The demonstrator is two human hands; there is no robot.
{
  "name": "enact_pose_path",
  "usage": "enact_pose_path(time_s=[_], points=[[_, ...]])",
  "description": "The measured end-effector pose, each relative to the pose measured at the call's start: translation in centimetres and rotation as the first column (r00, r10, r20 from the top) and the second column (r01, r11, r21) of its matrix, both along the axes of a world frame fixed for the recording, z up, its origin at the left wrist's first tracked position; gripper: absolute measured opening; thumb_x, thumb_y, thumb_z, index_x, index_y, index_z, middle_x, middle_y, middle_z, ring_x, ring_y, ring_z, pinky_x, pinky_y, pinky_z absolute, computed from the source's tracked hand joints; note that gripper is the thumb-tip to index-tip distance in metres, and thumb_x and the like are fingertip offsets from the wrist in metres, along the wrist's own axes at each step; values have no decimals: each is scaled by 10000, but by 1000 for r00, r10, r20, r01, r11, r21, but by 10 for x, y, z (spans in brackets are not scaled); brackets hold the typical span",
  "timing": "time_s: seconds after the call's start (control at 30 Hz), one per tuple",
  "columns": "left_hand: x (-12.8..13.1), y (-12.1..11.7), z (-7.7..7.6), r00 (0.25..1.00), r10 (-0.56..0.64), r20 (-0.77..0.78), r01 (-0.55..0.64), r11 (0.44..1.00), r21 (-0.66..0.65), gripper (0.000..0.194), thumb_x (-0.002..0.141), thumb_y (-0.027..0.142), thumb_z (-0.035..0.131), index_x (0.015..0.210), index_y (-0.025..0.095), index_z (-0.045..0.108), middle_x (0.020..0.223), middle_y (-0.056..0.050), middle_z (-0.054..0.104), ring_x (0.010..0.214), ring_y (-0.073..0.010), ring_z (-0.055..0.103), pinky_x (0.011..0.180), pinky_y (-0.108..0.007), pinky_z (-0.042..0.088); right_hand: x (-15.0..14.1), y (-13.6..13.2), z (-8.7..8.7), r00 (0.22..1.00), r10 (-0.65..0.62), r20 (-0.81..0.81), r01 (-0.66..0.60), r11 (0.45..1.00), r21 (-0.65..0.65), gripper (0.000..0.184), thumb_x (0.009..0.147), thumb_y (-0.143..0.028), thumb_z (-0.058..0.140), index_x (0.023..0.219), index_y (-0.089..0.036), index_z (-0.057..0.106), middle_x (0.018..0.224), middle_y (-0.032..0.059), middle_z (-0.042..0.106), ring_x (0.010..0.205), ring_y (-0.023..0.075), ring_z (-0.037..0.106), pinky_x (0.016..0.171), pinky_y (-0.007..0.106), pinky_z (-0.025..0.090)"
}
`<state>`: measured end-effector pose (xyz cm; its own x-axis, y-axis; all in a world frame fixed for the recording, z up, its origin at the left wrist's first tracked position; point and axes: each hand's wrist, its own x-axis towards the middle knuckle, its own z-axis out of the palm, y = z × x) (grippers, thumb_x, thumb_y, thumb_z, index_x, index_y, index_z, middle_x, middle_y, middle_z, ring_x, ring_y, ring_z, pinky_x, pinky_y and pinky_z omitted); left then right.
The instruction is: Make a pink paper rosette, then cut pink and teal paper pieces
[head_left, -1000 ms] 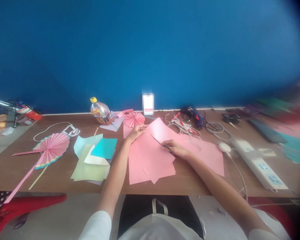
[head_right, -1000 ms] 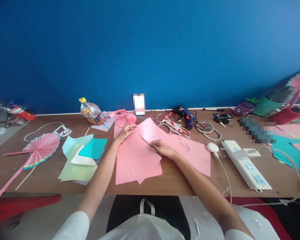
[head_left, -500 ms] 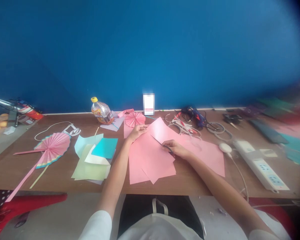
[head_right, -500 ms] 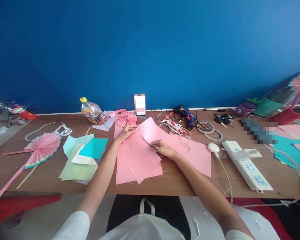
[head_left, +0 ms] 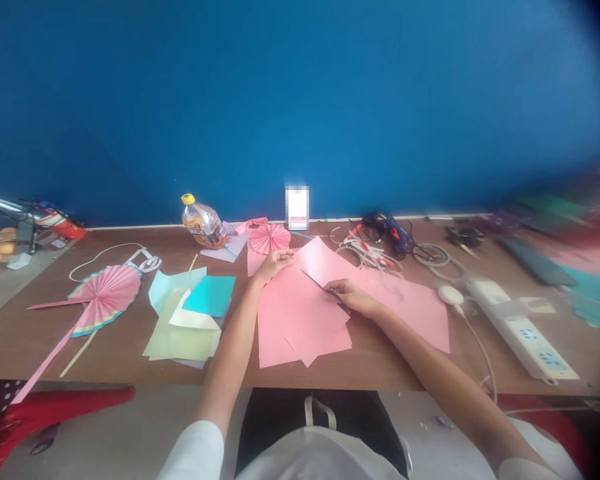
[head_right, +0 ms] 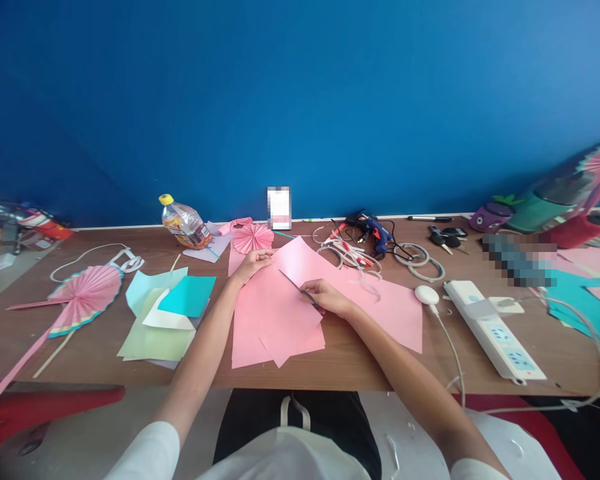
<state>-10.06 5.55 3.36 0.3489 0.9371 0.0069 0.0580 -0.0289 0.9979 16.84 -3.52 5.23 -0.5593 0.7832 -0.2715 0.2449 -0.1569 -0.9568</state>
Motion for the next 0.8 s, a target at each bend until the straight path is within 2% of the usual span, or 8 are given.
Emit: enact_pose_path(time_s=[0.13,0.33,0.53,0.67,0.8], points=[[-1,3,-5,999,33,-4,-33,999,-16,566,693,425,774,1158,117,680,1012,-120,723,926,-216,658,862,-329,475,0,0,3,1000,2,-28,-1,1000,8,382,768,-520,681,848,-150,634,572,-64,490,407,45,378,353,183,287],[-1,3,-5,1000,19,-15,-19,1000,-6,565,693,444,768,1152,126,686,1020,-120,725,935,-222,655,869,-338,471,-1,-1,9,1000,-8,-28,7,1000,-7,373,762,-509,699,826,-149,629,523,-75,464,367,39,358,332,188,250],[1,1,-2,1000,12,-15,-12,1000,7,519,715,422,754,1131,121,685,1040,-120,715,936,-212,649,875,-327,455,0,-1,4,999,-9,-34,9,1000,-8,361,773,-498,692,838,-150,622,518,-83,453,357,42,373,327,189,260],[2,0,2,1000,-21,-13,22,999,25,456,742,379,735,1128,148,659,923,-68,701,878,-172,633,826,-281,443,0,-1,2,999,-11,-48,11,1000,-3,354,777,-491,690,830,-150,614,523,-82,455,357,37,364,329,189,243],[3,-2,6,1000,23,15,-24,995,95,366,723,340,749,1030,170,641,851,-17,654,844,-142,606,805,-257,436,0,-1,1,999,-3,-54,3,1000,0,357,785,-500,681,832,-153,613,528,-83,449,363,33,348,332,187,239]])
